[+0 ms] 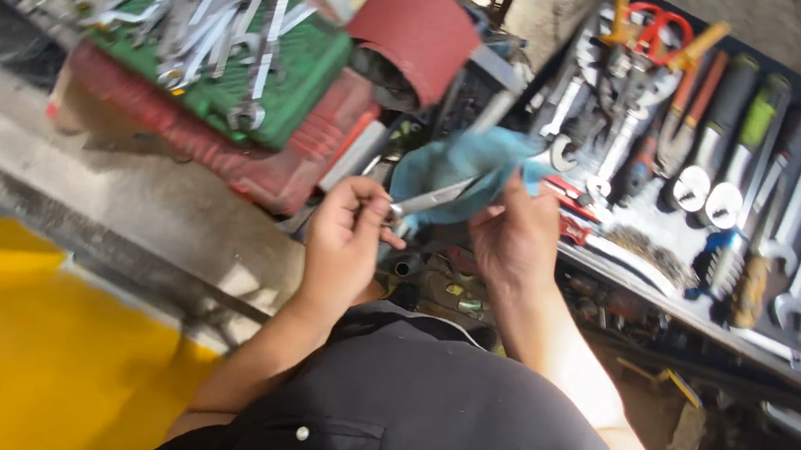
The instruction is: The person cleans various wrenches and sockets using a blue cloth. They pick up each tool from a drawer, wipe it down, and place it on a green toolbox or back into the drawer. The person also wipes the drawer surface with the cloth.
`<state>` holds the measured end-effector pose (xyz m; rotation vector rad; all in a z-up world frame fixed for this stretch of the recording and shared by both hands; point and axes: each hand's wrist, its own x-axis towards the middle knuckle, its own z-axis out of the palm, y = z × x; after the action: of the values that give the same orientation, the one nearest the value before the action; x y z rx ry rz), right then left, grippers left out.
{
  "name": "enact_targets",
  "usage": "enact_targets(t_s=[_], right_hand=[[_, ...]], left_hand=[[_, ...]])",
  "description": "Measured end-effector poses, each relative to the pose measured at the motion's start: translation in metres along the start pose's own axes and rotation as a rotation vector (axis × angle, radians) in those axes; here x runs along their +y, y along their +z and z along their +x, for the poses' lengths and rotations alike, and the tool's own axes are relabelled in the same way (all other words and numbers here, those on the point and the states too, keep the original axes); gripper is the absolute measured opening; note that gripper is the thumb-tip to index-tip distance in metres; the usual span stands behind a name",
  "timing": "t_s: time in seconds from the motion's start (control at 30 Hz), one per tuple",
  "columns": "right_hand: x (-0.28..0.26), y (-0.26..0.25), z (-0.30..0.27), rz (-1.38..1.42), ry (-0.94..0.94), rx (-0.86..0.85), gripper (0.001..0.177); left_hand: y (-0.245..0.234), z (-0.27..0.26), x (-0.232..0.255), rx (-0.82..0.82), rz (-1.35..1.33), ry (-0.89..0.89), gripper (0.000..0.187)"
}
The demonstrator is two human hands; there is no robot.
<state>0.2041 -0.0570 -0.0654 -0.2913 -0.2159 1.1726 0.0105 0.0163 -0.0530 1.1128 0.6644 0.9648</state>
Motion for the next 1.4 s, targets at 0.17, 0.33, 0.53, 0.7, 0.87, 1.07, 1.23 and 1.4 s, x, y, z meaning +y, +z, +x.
enact_targets(t_s=[0.17, 0.33, 0.53, 0.7, 0.87, 1.07, 1.23, 1.4], right_hand=[[-0.036, 0.037, -0.029, -0.407, -0.371, 0.357, 0.041], [-0.038, 0.037, -0.075, -0.503, -0.445, 0.369, 0.046], [-0.087, 0.024, -0.117, -0.757, -0.229, 0.437, 0.044], [-0.170, -0.002, -0.143, -0.612, -0.739, 0.384, 0.037], [-0.212, -0.009, -0.175, -0.538, -0.723, 0.428, 0.041], [-0.239, -0.030, -0.214, -0.667, -0.409, 0.351, 0.036], [-0.294, -0.067, -0.249, -0.834, -0.303, 0.274, 0.033], [-0.327, -0.086, -0.272, -0.835, -0.075, 0.207, 0.027]], left_hand=[[0.051, -0.006, -0.036, -0.277, -0.030, -0.113, 0.007], [0.089, -0.006, -0.046, -0.423, -0.092, -0.230, 0.007], [0.143, -0.024, -0.068, -0.528, -0.032, -0.217, 0.007], [0.202, -0.047, -0.079, -0.546, -0.080, -0.250, 0.004], [0.257, -0.072, -0.082, -0.574, -0.070, -0.346, 0.003], [0.313, -0.092, -0.089, -0.671, -0.031, -0.366, 0.007], [0.333, -0.097, -0.105, -0.792, 0.037, -0.325, 0.015], [0.361, -0.104, -0.078, -0.846, 0.525, -0.119, 0.027]])
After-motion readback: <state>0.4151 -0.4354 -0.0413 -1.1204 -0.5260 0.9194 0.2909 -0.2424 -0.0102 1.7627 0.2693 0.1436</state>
